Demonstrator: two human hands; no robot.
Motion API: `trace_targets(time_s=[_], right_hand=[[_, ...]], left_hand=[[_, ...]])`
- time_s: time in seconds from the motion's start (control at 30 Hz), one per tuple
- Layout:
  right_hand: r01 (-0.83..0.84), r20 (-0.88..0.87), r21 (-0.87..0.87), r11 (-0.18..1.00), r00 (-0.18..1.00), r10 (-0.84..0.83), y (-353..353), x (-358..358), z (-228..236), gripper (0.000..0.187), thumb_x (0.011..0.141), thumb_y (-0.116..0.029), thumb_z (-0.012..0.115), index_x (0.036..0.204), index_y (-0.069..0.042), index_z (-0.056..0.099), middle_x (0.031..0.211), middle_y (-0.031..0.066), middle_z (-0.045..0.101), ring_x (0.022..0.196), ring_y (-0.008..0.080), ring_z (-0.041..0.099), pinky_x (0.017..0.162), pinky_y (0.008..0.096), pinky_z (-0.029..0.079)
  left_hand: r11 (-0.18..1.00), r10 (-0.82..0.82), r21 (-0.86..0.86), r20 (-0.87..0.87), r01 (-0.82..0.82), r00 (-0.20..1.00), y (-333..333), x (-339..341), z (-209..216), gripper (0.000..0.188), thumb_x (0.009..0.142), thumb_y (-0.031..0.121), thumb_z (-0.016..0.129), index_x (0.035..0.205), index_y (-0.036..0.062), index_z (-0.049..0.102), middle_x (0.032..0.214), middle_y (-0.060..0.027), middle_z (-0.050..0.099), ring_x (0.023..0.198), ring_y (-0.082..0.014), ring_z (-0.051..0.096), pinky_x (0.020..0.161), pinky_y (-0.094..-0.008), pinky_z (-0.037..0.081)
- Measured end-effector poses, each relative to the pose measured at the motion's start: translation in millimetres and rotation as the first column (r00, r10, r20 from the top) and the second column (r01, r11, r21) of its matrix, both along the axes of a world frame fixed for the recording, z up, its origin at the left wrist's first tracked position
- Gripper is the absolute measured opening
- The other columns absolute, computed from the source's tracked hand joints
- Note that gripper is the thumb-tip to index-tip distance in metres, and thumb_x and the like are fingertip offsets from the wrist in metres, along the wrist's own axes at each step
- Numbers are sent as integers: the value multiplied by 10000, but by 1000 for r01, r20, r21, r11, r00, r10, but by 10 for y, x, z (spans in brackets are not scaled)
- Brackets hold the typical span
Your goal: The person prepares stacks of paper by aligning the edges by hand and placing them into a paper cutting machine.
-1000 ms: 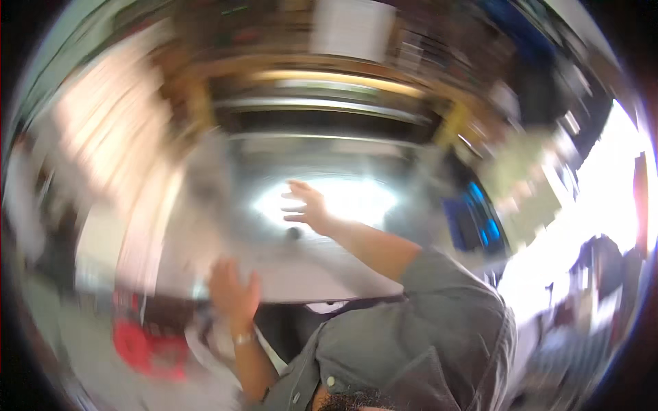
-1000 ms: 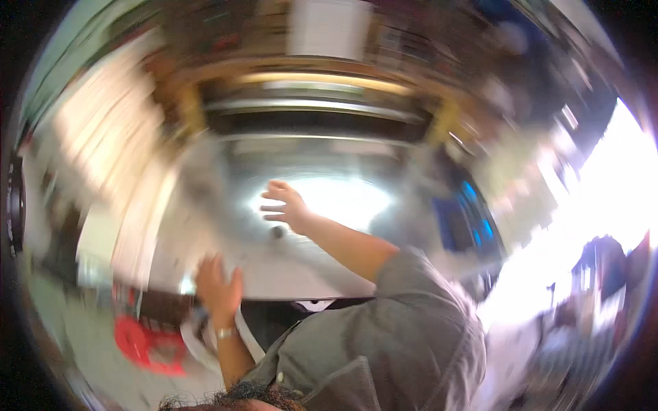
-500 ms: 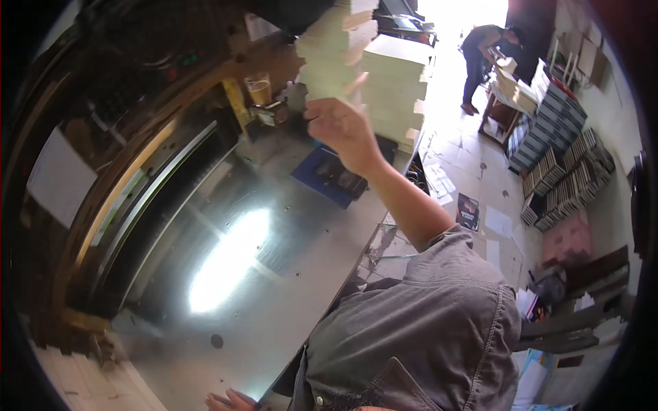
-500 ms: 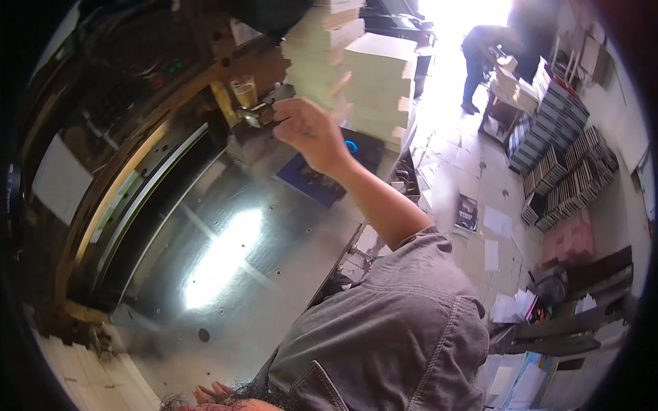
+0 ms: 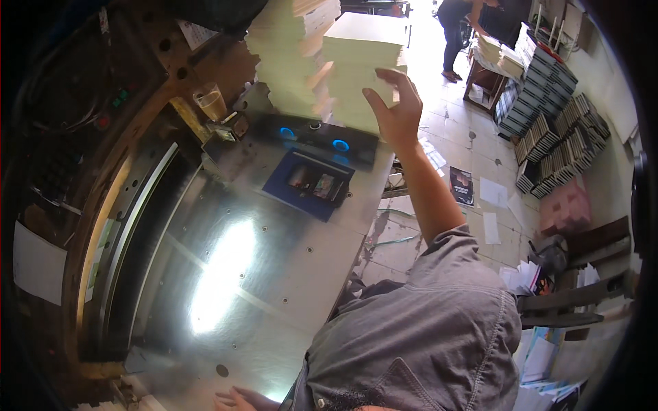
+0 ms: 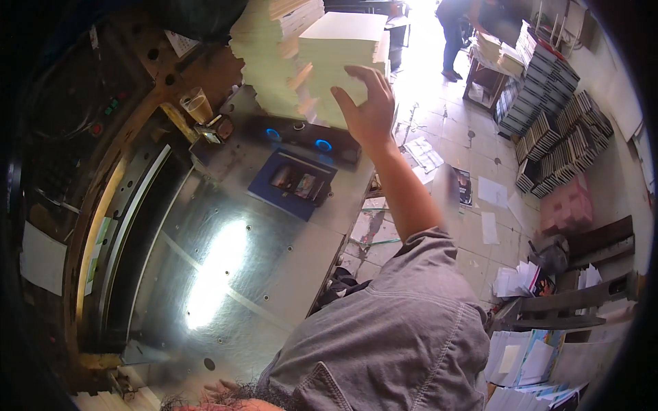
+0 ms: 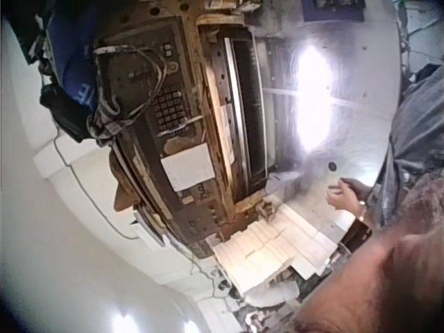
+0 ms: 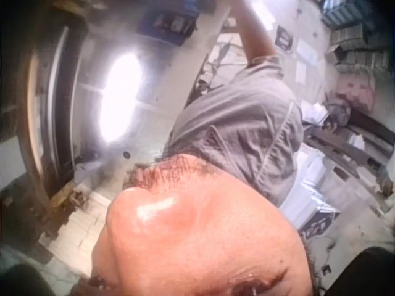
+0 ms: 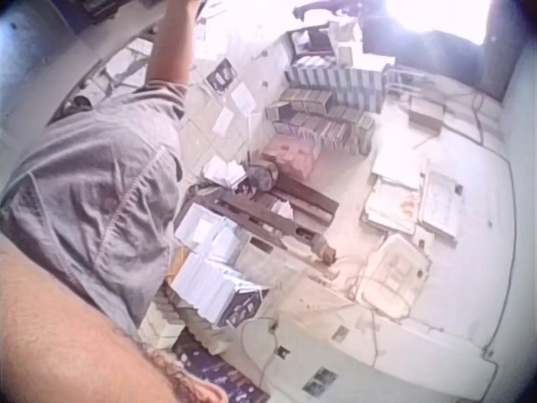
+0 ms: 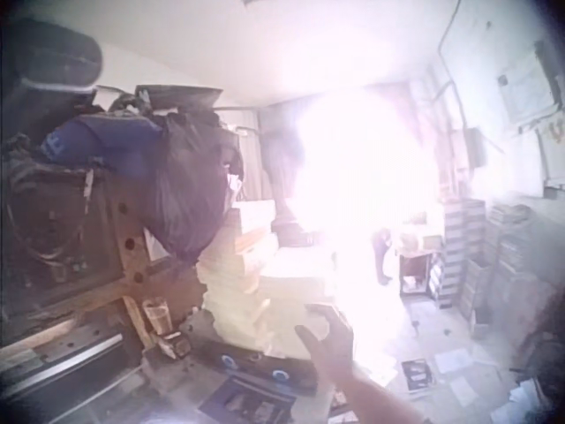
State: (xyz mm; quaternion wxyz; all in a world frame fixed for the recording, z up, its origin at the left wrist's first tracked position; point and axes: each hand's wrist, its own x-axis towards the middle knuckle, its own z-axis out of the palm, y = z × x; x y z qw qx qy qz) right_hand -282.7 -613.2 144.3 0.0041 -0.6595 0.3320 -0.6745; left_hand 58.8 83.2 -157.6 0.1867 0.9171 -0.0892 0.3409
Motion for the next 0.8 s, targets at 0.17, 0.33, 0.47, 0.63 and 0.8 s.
trace_targets(time_s=[0.17, 0.33, 0.47, 0.63, 0.8], right_hand=[[227, -366, -174, 958, 889, -277, -420, 150, 330, 614, 753, -312, 863, 1308, -197, 629, 1266, 64, 627, 1258, 271, 551, 1096, 488, 389], [393, -634, -278, 876, 610, -475, -824, 648, 578, 746, 761, -336, 851, 1426, -221, 532, 1380, 81, 562, 1313, 274, 517, 1111, 565, 355], [515, -690, -348, 783, 425, -586, -1138, 656, 575, 694, 763, -279, 823, 1399, -201, 558, 1287, 84, 612, 1211, 269, 586, 1019, 534, 418], [525, -706, -227, 820, 491, -510, -1033, 615, 731, 630, 769, -270, 804, 1355, -207, 578, 1237, 58, 626, 1147, 256, 609, 964, 506, 443], [533, -663, -107, 840, 591, -459, -859, 403, 900, 636, 826, -453, 799, 1372, -228, 560, 1290, 39, 629, 1201, 277, 610, 1008, 477, 454]], left_hand=[[834, -188, -550, -362, -47, 913, -543, -315, 540, 569, 1020, 317, 632, 1522, 104, 470, 1617, -127, 362, 1478, -322, 397, 1104, -460, 492], [564, -434, -820, -195, 96, 880, -503, -484, 610, 577, 1038, 287, 610, 1546, 90, 419, 1621, -98, 321, 1487, -291, 379, 1079, -387, 527], [195, -653, -948, 66, 252, 755, -433, -538, 660, 684, 1066, 521, 447, 1578, 77, 356, 1653, -91, 291, 1517, -286, 332, 1167, -416, 441], [55, -642, -997, 2, 49, 767, -476, -578, 838, 814, 1049, 672, 285, 1593, 68, 319, 1661, -80, 297, 1544, -257, 283, 1222, -399, 366], [25, -645, -1000, -20, -4, 764, -583, -647, 892, 799, 1057, 660, 290, 1588, 64, 324, 1651, -79, 312, 1543, -244, 286, 1211, -389, 382]])
